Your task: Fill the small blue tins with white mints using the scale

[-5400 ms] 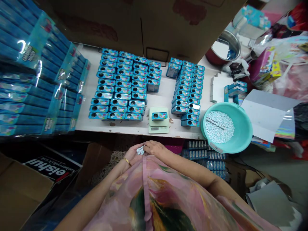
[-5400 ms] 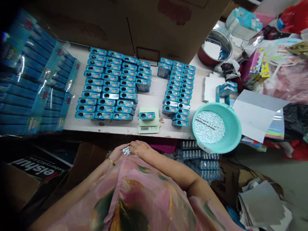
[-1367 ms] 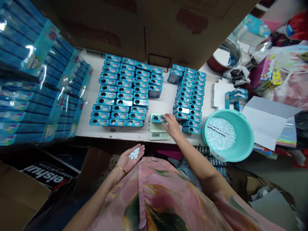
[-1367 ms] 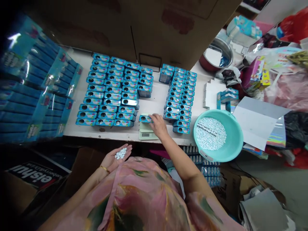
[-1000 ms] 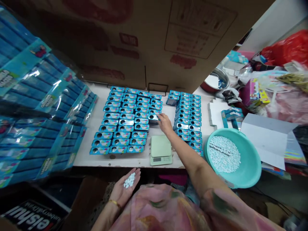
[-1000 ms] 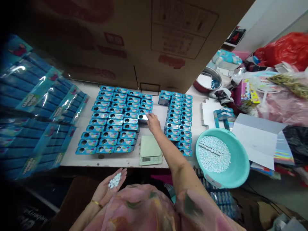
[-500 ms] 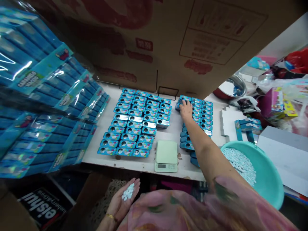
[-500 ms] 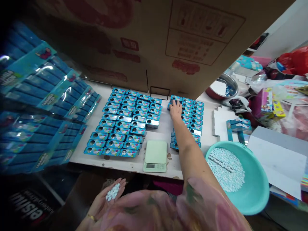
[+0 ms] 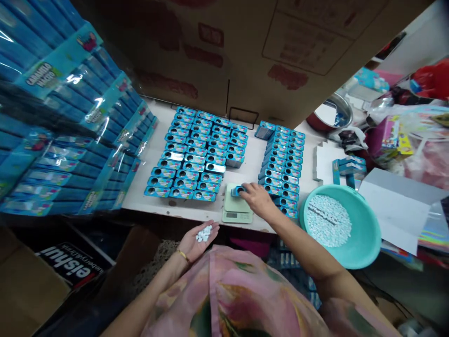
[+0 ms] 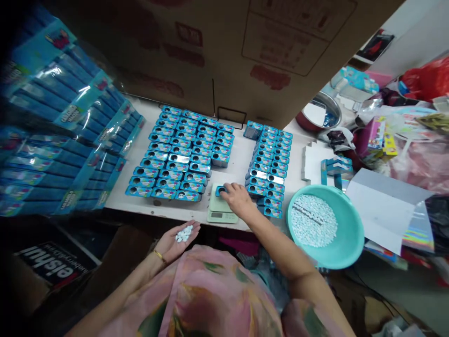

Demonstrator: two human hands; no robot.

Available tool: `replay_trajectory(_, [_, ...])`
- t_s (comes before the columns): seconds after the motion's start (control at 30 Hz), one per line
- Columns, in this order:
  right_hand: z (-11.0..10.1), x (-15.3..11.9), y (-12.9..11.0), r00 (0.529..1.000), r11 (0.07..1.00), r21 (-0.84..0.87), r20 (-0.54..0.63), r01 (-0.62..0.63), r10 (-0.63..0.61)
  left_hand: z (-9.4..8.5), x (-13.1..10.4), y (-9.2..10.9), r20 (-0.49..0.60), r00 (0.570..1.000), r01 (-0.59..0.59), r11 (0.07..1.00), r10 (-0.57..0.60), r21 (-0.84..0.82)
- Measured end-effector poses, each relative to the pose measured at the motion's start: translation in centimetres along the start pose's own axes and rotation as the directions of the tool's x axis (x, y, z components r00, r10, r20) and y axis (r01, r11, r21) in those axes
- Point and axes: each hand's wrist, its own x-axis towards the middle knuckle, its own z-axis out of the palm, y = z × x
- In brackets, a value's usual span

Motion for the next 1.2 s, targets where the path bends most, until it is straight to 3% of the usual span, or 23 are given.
replay_trajectory(0.13, [2.5,-1.0,-1.9,1.000,0.998,0.065,-0.030,-0.004,0.006,0.4,-0.4,-0.4,0.045,0.999,0.006,1.000,-0.007,0.019])
replay_trajectory(0.23, [2.5,-2.3,-4.7,0.996,0.984,0.179,-0.094,0.014,0.003,0.5,-0.5,-0.8,0.064,0.998,0.018,1.000,-0.020,0.022])
replay_trajectory(0.33, [1.9,-3.6,-8.9,0.993,0.944,0.306,-0.039,0.120,-0.114,0.5,-0.3,-1.5,0.057,0.998,0.035,0.999,-0.035,0.001])
replay_trajectory(0.47, [1.8,-4.5,-12.6,0.987,0.922,0.367,0.048,0.125,-0.153,0.0,-0.1,-2.4,0.027,0.997,0.073,0.997,-0.072,-0.030])
replay_trajectory(0.73, [3.1,-5.2,-12.9,0.961,0.913,0.352,0.103,0.204,-0.255,-1.0,-0.4,-3.1,-0.011,0.987,0.158,0.987,-0.158,0.033])
replay_trajectory(0.9, [2.9,-5.3,-13.0,0.966,0.923,0.331,0.096,0.195,-0.239,-0.8,-0.4,-3.2,-0.054,0.982,0.186,0.981,-0.183,0.052])
replay_trajectory(1.2, [3.9,-5.8,-12.9,0.966,0.915,0.335,0.044,0.225,-0.254,-0.1,-0.7,-3.3,-0.040,0.980,0.197,0.973,-0.194,0.124])
